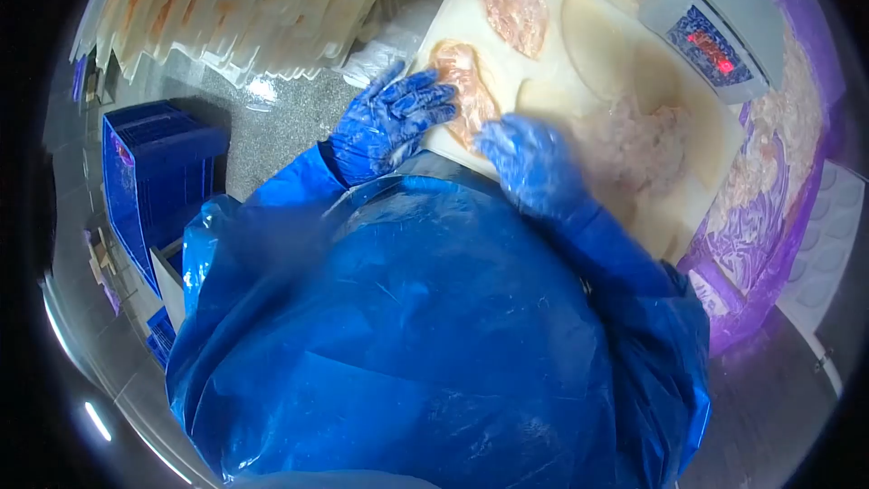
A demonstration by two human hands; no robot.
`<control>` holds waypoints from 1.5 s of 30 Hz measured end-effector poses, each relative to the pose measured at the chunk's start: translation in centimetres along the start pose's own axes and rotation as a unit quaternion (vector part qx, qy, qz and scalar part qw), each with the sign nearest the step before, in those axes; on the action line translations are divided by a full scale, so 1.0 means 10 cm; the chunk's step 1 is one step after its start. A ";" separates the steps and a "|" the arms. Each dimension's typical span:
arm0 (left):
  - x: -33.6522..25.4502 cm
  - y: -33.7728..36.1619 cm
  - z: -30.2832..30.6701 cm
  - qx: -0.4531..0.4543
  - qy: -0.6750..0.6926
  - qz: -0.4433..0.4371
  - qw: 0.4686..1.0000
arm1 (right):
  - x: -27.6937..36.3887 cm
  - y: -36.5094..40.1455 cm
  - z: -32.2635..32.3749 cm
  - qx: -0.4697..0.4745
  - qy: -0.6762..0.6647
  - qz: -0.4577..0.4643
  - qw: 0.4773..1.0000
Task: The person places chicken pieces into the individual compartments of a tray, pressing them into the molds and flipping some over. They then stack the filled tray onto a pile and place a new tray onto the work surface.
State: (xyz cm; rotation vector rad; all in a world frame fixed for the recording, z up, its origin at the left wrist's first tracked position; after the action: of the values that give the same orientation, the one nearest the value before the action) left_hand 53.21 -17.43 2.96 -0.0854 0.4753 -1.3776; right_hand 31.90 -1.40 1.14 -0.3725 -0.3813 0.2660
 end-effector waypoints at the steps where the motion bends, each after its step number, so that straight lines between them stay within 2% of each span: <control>1: -0.07 -0.05 0.09 0.055 -0.011 0.025 0.998 | 0.07 0.03 0.02 -0.004 -0.007 -0.017 1.000; 2: -0.13 -0.01 0.03 0.056 -0.010 0.029 0.998 | 0.12 0.04 0.03 -0.009 -0.014 -0.036 0.999; 4: -0.22 0.05 -0.12 0.056 0.090 0.039 0.994 | 0.15 -0.04 0.02 -0.027 -0.017 -0.031 0.999; 6: -0.22 -0.01 -0.06 0.082 0.058 0.035 0.994 | 0.17 -0.03 -0.06 -0.018 -0.101 -0.066 0.993; 7: -0.20 -0.04 0.00 0.086 0.019 0.034 0.996 | 0.13 0.00 0.00 -0.009 -0.092 -0.006 0.996; 10: -0.21 -0.08 0.02 0.091 -0.023 0.028 0.995 | 0.12 0.10 0.14 0.022 -0.142 -0.028 0.989; 12: -0.37 -0.15 0.10 0.030 0.005 0.103 0.994 | 0.03 0.14 0.37 -0.004 -0.124 -0.052 0.991; 13: -0.50 -0.19 0.12 -0.015 0.030 0.108 0.994 | -0.07 0.19 0.55 -0.059 -0.106 -0.144 0.982; 14: -0.59 -0.20 0.03 -0.015 0.036 0.102 0.994 | -0.18 0.29 0.69 -0.115 -0.086 -0.235 0.961; 16: -0.73 -0.18 -0.20 0.046 0.079 0.123 0.988 | -0.52 0.56 0.81 -0.270 -0.156 -0.380 0.871; 17: -0.72 -0.22 -0.17 0.021 0.077 0.106 0.991 | -0.60 0.54 0.86 -0.274 -0.153 -0.382 0.869; 19: -0.68 -0.32 -0.18 -0.006 0.073 0.096 0.993 | -0.70 0.52 1.00 -0.273 0.046 -0.389 0.879; 20: -0.65 -0.41 -0.17 -0.038 0.062 0.089 0.993 | -0.77 0.54 0.93 -0.274 0.047 -0.388 0.879; 21: -0.71 -0.63 -0.14 -0.111 0.134 0.131 0.976 | -0.81 0.57 0.79 -0.248 0.064 -0.305 0.917; 22: -0.79 -0.84 -0.23 -0.110 0.132 0.127 0.977 | -0.82 0.61 0.71 -0.222 0.081 -0.221 0.946; 24: -0.95 -1.28 -0.48 -0.138 0.173 0.126 0.967 | -0.81 0.67 0.78 -0.200 0.132 -0.195 0.951; 26: -0.96 -1.65 -0.89 -0.198 0.151 0.077 0.966 | -0.91 0.82 0.88 -0.166 0.137 -0.189 0.958; 27: -0.89 -1.71 -0.99 -0.199 0.153 0.074 0.965 | -0.90 0.82 0.94 -0.166 0.140 -0.190 0.957; 29: -0.73 -1.80 -1.16 -0.106 0.072 -0.006 0.992 | -0.87 0.79 1.04 -0.235 0.139 -0.211 0.939; 30: -0.63 -1.83 -1.17 -0.106 0.069 -0.006 0.992 | -0.89 0.76 1.02 -0.237 0.138 -0.210 0.939; 32: -0.48 -1.85 -1.14 -0.065 0.167 0.015 0.984 | -0.90 0.66 0.91 -0.308 0.069 -0.182 0.931; 33: -0.46 -1.84 -1.10 -0.101 0.173 -0.022 0.979 | -0.85 0.61 0.84 -0.307 0.021 -0.207 0.929; 34: -0.46 -1.84 -1.09 -0.097 0.172 -0.026 0.980 | -0.83 0.56 0.79 -0.312 0.021 -0.210 0.926; 36: -0.55 -1.93 -0.86 -0.018 0.294 0.131 0.947 | -0.87 0.46 0.69 -0.186 0.023 -0.273 0.944; 37: -0.51 -1.93 -0.88 -0.029 0.339 0.153 0.928 | -0.89 0.44 0.68 -0.193 -0.051 -0.308 0.930; 38: -0.44 -1.96 -0.87 -0.028 0.338 0.152 0.928 | -0.90 0.39 0.69 -0.194 -0.051 -0.308 0.930; 40: -0.30 -2.02 -0.80 -0.074 0.406 0.151 0.898 | -0.95 0.28 0.70 -0.288 -0.249 -0.401 0.833; 41: -0.27 -2.06 -0.73 -0.085 0.455 0.159 0.872 | -0.93 0.19 0.77 -0.313 -0.219 -0.378 0.843; 42: -0.21 -2.07 -0.69 -0.086 0.454 0.161 0.872 | -0.94 0.14 0.80 -0.312 -0.220 -0.378 0.843; 43: -0.14 -2.10 -0.66 -0.101 0.456 0.149 0.871 | -0.94 0.10 0.84 -0.318 -0.093 -0.299 0.895; 44: -0.06 -2.12 -0.64 -0.117 0.458 0.136 0.870 | -0.94 0.07 0.85 -0.317 0.036 -0.211 0.924; 45: 0.01 -2.13 -0.62 -0.109 0.468 0.135 0.867 | -0.98 0.04 0.82 -0.295 0.029 -0.231 0.927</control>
State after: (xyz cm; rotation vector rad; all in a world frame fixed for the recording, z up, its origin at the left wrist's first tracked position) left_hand 31.24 -20.54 4.37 0.4797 1.4011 -1.0081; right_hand 19.75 -1.68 5.00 -0.8632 -0.4765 -0.3346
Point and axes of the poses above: each hand's wrist, its own y-axis away from the middle knuckle, its own z-axis out of the back of the hand, x = y × z, the point moved 1 cm from there along -y, towards the middle knuckle, and after that the axes turned 15 degrees about -x, right-handed, at the moved point
